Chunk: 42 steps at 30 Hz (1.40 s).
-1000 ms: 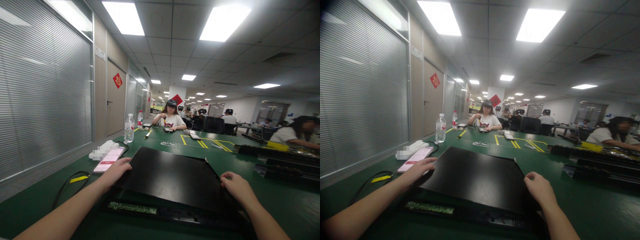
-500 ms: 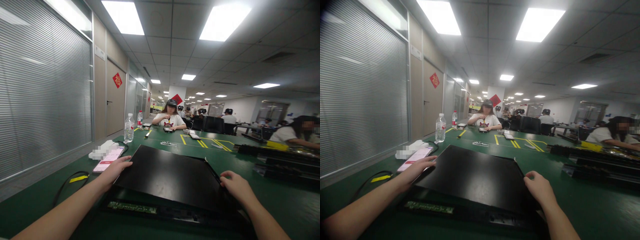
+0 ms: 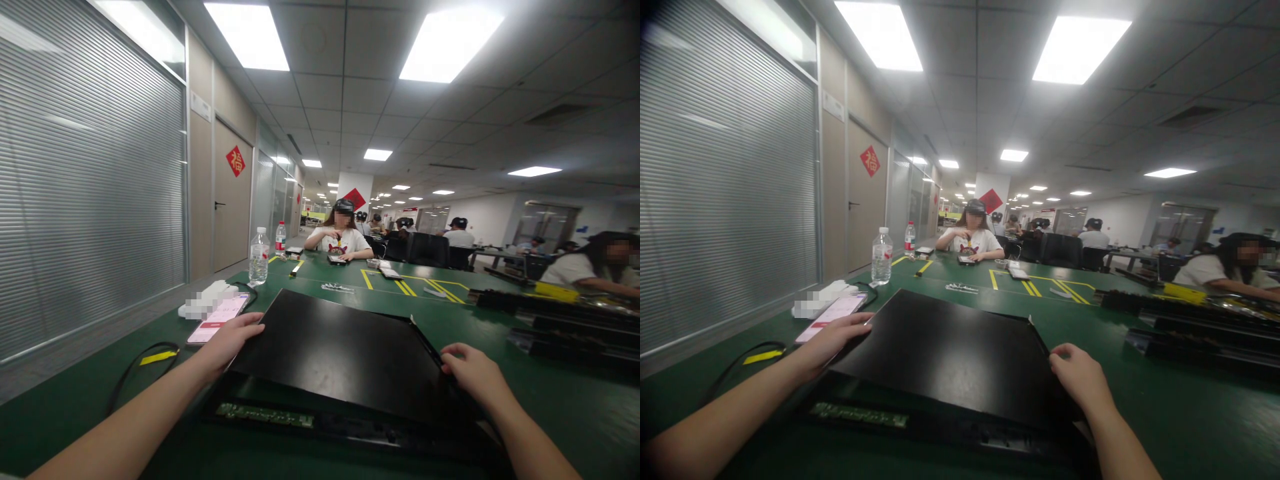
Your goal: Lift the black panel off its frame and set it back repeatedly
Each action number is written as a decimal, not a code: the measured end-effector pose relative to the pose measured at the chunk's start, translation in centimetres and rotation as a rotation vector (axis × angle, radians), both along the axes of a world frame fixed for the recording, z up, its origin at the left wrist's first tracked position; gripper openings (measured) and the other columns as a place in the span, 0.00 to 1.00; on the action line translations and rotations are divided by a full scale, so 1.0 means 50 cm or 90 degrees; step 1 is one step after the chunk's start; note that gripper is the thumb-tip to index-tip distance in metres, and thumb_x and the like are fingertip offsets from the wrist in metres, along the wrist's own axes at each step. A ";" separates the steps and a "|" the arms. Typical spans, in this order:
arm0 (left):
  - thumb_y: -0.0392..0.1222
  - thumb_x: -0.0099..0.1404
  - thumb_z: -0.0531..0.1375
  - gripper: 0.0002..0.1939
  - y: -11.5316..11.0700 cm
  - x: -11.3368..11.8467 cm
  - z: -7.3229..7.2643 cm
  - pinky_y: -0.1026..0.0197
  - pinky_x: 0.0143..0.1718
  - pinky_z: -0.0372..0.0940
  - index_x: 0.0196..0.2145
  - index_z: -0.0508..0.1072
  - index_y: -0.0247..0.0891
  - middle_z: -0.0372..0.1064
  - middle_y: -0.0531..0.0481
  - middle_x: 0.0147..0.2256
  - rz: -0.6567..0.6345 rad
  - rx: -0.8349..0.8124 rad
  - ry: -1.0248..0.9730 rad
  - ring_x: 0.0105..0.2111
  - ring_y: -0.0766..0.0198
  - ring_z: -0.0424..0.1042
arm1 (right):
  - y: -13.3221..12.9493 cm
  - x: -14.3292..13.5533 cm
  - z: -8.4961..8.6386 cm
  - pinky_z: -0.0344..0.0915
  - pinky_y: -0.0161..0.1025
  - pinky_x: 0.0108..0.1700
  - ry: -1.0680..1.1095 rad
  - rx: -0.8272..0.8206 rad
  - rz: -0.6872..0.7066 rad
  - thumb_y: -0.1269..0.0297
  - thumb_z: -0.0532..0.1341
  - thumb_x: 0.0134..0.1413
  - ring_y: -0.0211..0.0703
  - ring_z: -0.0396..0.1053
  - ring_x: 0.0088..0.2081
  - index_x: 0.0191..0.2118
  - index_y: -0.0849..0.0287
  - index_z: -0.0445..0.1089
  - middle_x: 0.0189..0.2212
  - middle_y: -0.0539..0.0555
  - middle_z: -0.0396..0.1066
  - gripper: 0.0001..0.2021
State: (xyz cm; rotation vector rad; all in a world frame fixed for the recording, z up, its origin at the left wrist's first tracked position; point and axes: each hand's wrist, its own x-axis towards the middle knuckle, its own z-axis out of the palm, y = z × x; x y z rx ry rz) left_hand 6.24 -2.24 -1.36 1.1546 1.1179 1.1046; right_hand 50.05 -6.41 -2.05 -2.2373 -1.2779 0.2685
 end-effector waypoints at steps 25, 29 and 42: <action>0.40 0.47 0.57 0.13 0.052 -0.029 -0.066 0.56 0.52 0.55 0.31 0.75 0.34 0.64 0.40 0.51 0.026 0.214 0.491 0.53 0.52 0.60 | -0.002 -0.003 0.000 0.60 0.35 0.29 0.036 -0.006 0.013 0.60 0.53 0.43 0.42 0.69 0.28 0.34 0.56 0.70 0.25 0.51 0.74 0.13; 0.39 0.46 0.58 0.13 0.053 -0.031 -0.069 0.56 0.53 0.54 0.31 0.75 0.35 0.64 0.41 0.51 0.027 0.225 0.500 0.53 0.52 0.60 | 0.001 0.001 -0.004 0.60 0.35 0.29 0.043 -0.005 0.012 0.60 0.53 0.43 0.42 0.69 0.27 0.34 0.57 0.70 0.25 0.52 0.74 0.13; 0.39 0.45 0.57 0.13 0.060 -0.033 -0.076 0.55 0.52 0.55 0.30 0.75 0.35 0.65 0.41 0.50 0.027 0.232 0.500 0.53 0.51 0.60 | 0.002 0.000 -0.008 0.60 0.35 0.25 0.081 0.017 0.013 0.58 0.54 0.43 0.39 0.67 0.20 0.34 0.58 0.70 0.24 0.53 0.75 0.14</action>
